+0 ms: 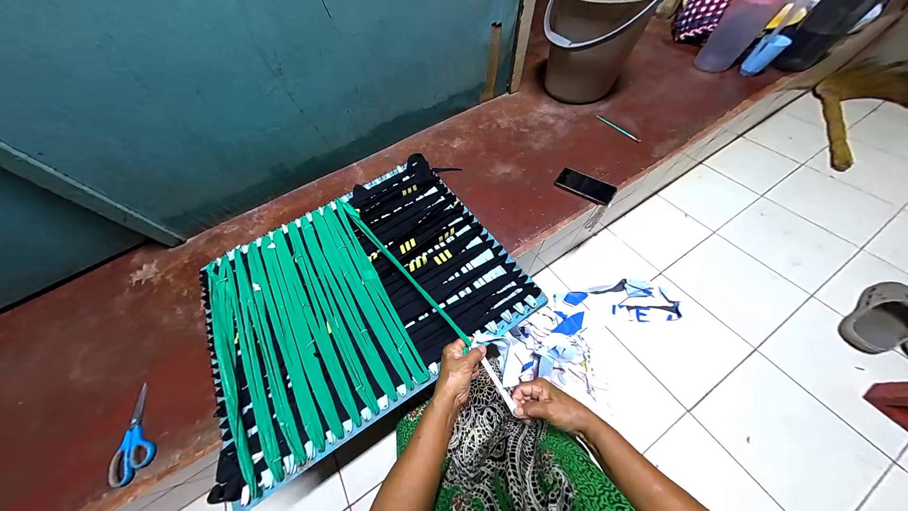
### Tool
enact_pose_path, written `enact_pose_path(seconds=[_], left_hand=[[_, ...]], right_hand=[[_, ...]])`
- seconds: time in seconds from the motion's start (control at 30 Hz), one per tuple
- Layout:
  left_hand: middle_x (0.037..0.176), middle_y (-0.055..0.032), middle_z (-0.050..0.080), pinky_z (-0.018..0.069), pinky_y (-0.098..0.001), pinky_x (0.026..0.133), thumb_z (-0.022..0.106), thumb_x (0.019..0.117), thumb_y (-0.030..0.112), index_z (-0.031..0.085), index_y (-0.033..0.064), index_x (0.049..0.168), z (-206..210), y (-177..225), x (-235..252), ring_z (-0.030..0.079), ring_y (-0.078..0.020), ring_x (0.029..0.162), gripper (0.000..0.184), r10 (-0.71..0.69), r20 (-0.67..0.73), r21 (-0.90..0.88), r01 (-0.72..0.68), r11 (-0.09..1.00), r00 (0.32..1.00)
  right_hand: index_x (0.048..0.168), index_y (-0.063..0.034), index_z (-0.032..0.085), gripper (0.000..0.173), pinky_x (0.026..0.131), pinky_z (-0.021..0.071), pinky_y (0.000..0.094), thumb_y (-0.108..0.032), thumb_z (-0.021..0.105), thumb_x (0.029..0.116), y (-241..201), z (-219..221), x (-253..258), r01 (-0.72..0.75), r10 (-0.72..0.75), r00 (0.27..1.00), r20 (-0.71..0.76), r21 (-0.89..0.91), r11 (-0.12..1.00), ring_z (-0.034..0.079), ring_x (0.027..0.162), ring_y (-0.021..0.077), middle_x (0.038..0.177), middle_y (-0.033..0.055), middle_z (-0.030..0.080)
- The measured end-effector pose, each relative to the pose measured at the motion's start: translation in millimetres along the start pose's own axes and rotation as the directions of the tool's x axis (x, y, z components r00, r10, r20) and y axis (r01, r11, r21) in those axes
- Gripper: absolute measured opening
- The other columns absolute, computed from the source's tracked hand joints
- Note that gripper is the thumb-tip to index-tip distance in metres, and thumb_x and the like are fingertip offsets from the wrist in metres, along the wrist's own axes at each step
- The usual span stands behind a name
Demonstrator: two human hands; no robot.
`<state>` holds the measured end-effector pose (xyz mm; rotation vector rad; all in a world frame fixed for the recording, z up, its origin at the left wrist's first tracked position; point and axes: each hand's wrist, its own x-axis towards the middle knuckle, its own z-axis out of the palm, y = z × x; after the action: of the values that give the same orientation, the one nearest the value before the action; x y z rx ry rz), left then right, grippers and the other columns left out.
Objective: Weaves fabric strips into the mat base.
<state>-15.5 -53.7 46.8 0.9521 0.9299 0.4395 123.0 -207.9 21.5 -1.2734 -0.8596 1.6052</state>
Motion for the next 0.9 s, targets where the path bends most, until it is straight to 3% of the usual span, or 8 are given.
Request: enact_pose_path(seconds=[0.13, 0.3, 0.4, 0.47, 0.57, 0.67, 0.77, 0.9], left_hand=[[0.07, 0.0025, 0.058, 0.0361, -0.0152, 0.047, 0.059, 0.0954, -0.005, 0.059, -0.0047, 0.114, -8.9, -3.6, -7.5, 0.043, 0.0008, 0.049, 0.018, -0.034, 0.078, 0.094, 0.027, 0.995, 0.996], [0.057, 0.0088, 0.047, 0.0381, -0.0131, 0.045, 0.036, 0.1103, 0.014, 0.058, 0.0065, 0.105, -21.1, -15.6, -14.4, 0.043, 0.0015, 0.045, 0.024, -0.061, 0.102, -0.245, 0.085, 0.966, 0.993], [0.057, 0.0068, 0.049, 0.0384, -0.0132, 0.044, 0.031, 0.1116, 0.016, 0.057, 0.0073, 0.104, -24.0, -14.9, -19.2, 0.043, 0.0005, 0.044, 0.029, -0.093, 0.081, -0.297, 0.113, 0.948, 0.992], [0.061, 0.0058, 0.052, 0.0391, -0.0131, 0.044, 0.032, 0.1113, 0.015, 0.058, 0.008, 0.102, -23.8, -13.1, -20.7, 0.045, 0.0005, 0.046, 0.029, -0.103, 0.065, -0.285, 0.117, 0.951, 0.993], [0.064, 0.0042, 0.054, 0.0414, -0.0139, 0.047, 0.035, 0.1108, 0.014, 0.058, 0.0072, 0.097, -20.4, -9.0, -21.4, 0.048, -0.0006, 0.049, 0.028, -0.121, 0.03, -0.233, 0.124, 0.965, 0.992], [0.06, 0.0048, 0.052, 0.0394, -0.0142, 0.045, 0.035, 0.1095, 0.011, 0.058, 0.0077, 0.087, -19.4, -9.5, -23.9, 0.045, -0.0006, 0.047, 0.033, -0.088, 0.028, -0.195, 0.092, 0.976, 0.996], [0.055, 0.0068, 0.049, 0.0368, -0.0142, 0.044, 0.035, 0.1067, 0.008, 0.056, 0.0103, 0.078, -21.3, -7.9, -29.3, 0.042, 0.0006, 0.044, 0.036, -0.047, 0.014, -0.167, 0.049, 0.985, 0.999], [0.055, 0.0083, 0.047, 0.0358, -0.0142, 0.045, 0.037, 0.1058, 0.009, 0.058, 0.0108, 0.076, -25.7, -13.0, -36.5, 0.041, 0.0015, 0.045, 0.036, -0.021, 0.005, -0.154, 0.022, 0.988, 1.0]], right_hand=[[0.084, -0.0072, 0.062, 0.01, 0.066, 0.0482, 0.0193, -0.002, 0.058, 0.0925, 1.4, -4.9, 3.8, -0.064, 0.066, 0.998, 0.017, -0.105, 0.992, 0.056, 0.064, -0.0014, 0.069, -0.0099, 0.058], [0.096, 0.0044, 0.064, 0.01, 0.069, 0.0484, 0.026, -0.005, 0.06, 0.0979, -16.0, -16.0, 19.7, -0.136, 0.17, 0.983, 0.066, -0.355, 0.925, 0.056, 0.068, 0.0052, 0.076, 0.0018, 0.06], [0.103, 0.0089, 0.067, 0.016, 0.075, 0.0518, 0.0335, -0.005, 0.061, 0.0968, -38.0, -19.2, 32.7, -0.045, -0.033, 0.978, -0.205, -0.365, 0.93, 0.059, 0.075, 0.012, 0.085, 0.0104, 0.065], [0.101, 0.0076, 0.068, 0.018, 0.075, 0.0511, 0.0304, -0.009, 0.06, 0.0975, -60.2, -10.2, 48.5, 0.058, -0.212, 0.902, -0.375, -0.382, 0.922, 0.06, 0.078, 0.0107, 0.089, 0.0101, 0.066], [0.104, 0.0064, 0.071, 0.027, 0.089, 0.0521, 0.0392, -0.018, 0.06, 0.1003, -87.8, 7.3, 77.4, 0.11, -0.301, 0.906, -0.297, -0.521, 0.846, 0.066, 0.096, 0.0222, 0.104, 0.0184, 0.07], [0.098, 0.0023, 0.073, 0.043, 0.085, 0.0499, 0.0528, -0.037, 0.057, 0.1038, -92.0, 20.6, 113.4, -0.024, -0.074, 0.988, -0.136, -0.609, 0.793, 0.066, 0.089, 0.0284, 0.093, 0.017, 0.07], [0.08, -0.0002, 0.065, 0.039, 0.067, 0.0418, 0.0382, -0.027, 0.055, 0.1055, -86.9, 33.9, 135.4, -0.101, 0.081, 0.995, -0.06, -0.547, 0.831, 0.05, 0.067, 0.0148, 0.072, 0.0048, 0.054], [0.077, -0.0017, 0.06, 0.033, 0.066, 0.0397, 0.031, -0.017, 0.052, 0.1057, -87.9, 40.0, 138.0, -0.042, -0.028, 0.984, -0.178, -0.374, 0.927, 0.046, 0.065, 0.0084, 0.07, -0.0005, 0.05]])
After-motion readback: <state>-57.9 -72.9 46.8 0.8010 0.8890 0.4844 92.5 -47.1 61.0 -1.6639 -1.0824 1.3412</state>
